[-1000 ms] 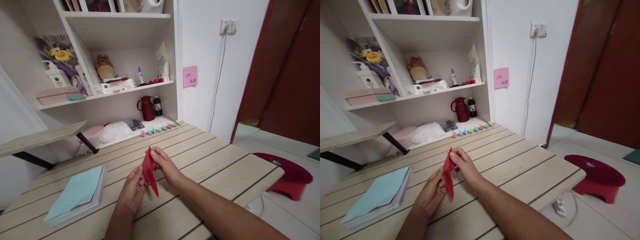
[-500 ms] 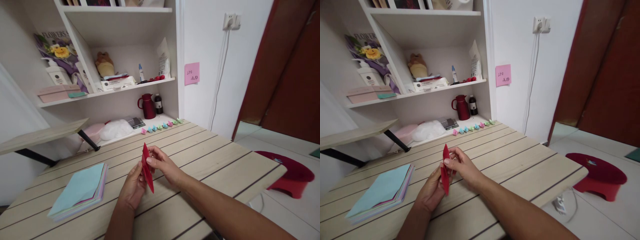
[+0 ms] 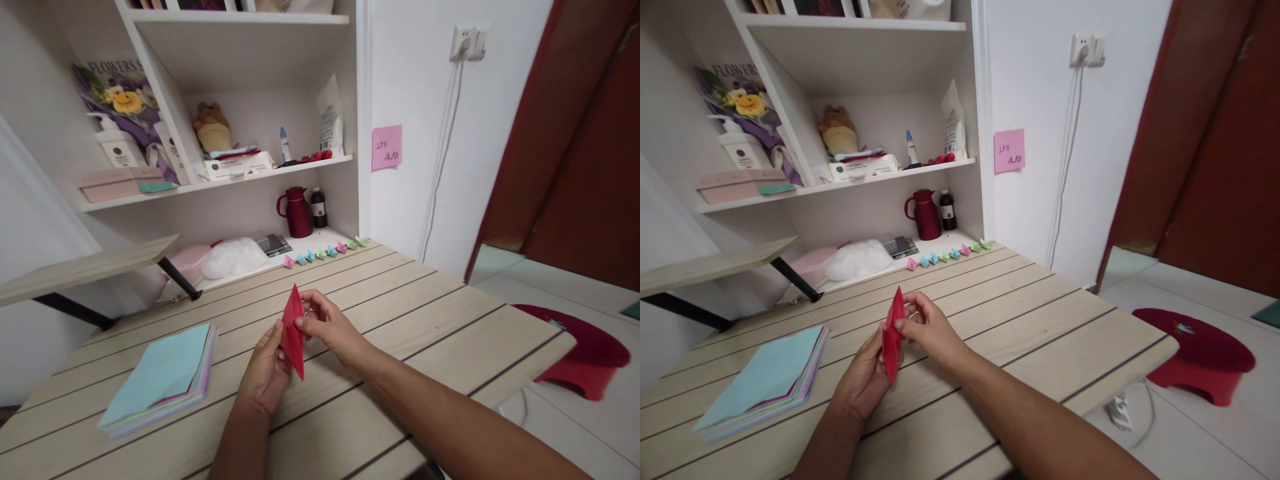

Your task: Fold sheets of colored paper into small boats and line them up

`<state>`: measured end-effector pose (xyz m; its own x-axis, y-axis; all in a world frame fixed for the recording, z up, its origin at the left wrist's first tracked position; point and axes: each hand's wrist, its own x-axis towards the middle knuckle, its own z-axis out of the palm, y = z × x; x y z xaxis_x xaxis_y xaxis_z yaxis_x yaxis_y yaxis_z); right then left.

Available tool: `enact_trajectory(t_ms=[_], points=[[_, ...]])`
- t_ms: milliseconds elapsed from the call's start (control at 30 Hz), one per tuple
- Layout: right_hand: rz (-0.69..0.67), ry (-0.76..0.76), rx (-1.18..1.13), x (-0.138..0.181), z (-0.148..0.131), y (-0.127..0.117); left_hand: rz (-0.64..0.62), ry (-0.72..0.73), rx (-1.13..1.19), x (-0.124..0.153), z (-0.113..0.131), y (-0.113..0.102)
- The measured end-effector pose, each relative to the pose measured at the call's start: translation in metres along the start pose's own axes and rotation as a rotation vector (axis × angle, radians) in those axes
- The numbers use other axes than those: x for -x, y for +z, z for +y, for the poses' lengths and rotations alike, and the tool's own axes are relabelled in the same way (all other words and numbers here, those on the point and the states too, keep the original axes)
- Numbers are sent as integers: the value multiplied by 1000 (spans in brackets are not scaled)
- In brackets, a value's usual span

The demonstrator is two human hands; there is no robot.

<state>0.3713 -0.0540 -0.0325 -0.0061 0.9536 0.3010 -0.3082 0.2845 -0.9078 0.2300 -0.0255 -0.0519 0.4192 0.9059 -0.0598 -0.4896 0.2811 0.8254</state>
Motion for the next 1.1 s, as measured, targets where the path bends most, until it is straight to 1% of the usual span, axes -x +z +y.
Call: enact_trajectory(t_ms=[167,400,567,667,767,833,967,1100], points=[[83,-37,128,-3,3,-2,39,67,-62,-2,0,-2],[69,18,76,1,-2,1,30,56,-214,0,-5,1],[110,28,154,-2,3,-5,29,65,-312,2,-4,4],[72,99,262,-1,10,-12,51,71,-393,6,0,2],[21,143,364,8,12,-18,121,79,-476,15,0,-3],[-8,117,483,17,10,-18,172,95,-505,25,-3,-6],[-67,21,823,38,8,-17,247,148,-569,47,-9,-12],[-126,-47,961,51,15,-24,260,201,-735,61,-13,-17]])
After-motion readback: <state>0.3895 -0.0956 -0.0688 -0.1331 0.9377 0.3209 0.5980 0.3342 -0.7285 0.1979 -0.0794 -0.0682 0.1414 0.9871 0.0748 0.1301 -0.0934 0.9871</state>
